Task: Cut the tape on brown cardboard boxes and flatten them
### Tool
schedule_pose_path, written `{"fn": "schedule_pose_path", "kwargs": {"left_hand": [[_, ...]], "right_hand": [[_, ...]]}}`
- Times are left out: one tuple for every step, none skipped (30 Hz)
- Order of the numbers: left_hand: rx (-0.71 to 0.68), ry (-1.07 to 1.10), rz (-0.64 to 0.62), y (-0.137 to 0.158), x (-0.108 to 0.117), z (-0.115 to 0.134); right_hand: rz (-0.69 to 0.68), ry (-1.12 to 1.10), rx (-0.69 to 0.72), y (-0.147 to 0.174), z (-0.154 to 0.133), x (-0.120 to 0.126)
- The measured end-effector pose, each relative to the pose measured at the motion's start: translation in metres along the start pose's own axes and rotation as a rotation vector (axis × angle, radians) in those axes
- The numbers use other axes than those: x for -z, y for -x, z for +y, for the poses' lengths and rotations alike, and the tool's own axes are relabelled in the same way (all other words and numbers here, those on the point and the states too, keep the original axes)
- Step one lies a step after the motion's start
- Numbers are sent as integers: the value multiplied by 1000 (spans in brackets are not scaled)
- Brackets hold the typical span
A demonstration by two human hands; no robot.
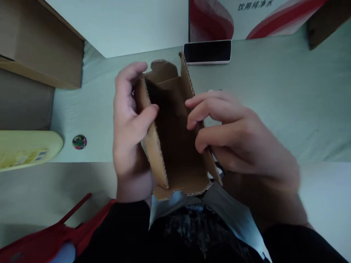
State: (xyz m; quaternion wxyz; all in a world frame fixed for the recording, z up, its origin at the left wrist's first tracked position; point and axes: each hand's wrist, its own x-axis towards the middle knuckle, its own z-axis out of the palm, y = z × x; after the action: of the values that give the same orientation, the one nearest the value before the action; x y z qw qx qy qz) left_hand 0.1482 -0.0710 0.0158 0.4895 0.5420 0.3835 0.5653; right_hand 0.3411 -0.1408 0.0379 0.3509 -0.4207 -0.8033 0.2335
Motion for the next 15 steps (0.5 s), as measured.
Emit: {"fn": "schedule_pose_path", "kwargs": {"left_hand": [[34,83,-45,0,4,-3],[58,155,-66,1,7,-6],[81,206,-60,1,10,-8],[90,237,-24,0,14,-9],[88,244,6,-1,18,-11],[80,234,6,-3,22,-13],[63,220,5,-5,27,-15],[25,222,-49,-9,32,-18],[3,191,-164,-12,36,-22],[-46,191,-146,-16,41,-25],[-58,187,-152,-18,44,-27],[-61,184,-167,-19,47,-29],[-59,190,-159,-20,49,-30],[-45,198,-161,-20,50,-31],[-37,208,-161,-19,51,-31]], "right_hand": [[-48,-2,-23,1,0,7],[-100,-4,-50,3,-1,14],[-141,-7,-72,6,-3,19],[-171,-5,-93,9,-6,22],[-186,3,-111,13,-10,23],[-195,17,-126,17,-14,22],[-191,35,-137,20,-19,19],[-184,59,-144,23,-24,15],[-177,87,-149,25,-28,11],[-169,115,-157,26,-32,6],[-157,141,-168,27,-34,2],[-147,164,-183,27,-36,-1],[-133,181,-199,27,-38,-3],[-124,193,-215,26,-38,-5],[-116,200,-228,25,-39,-7]]}}
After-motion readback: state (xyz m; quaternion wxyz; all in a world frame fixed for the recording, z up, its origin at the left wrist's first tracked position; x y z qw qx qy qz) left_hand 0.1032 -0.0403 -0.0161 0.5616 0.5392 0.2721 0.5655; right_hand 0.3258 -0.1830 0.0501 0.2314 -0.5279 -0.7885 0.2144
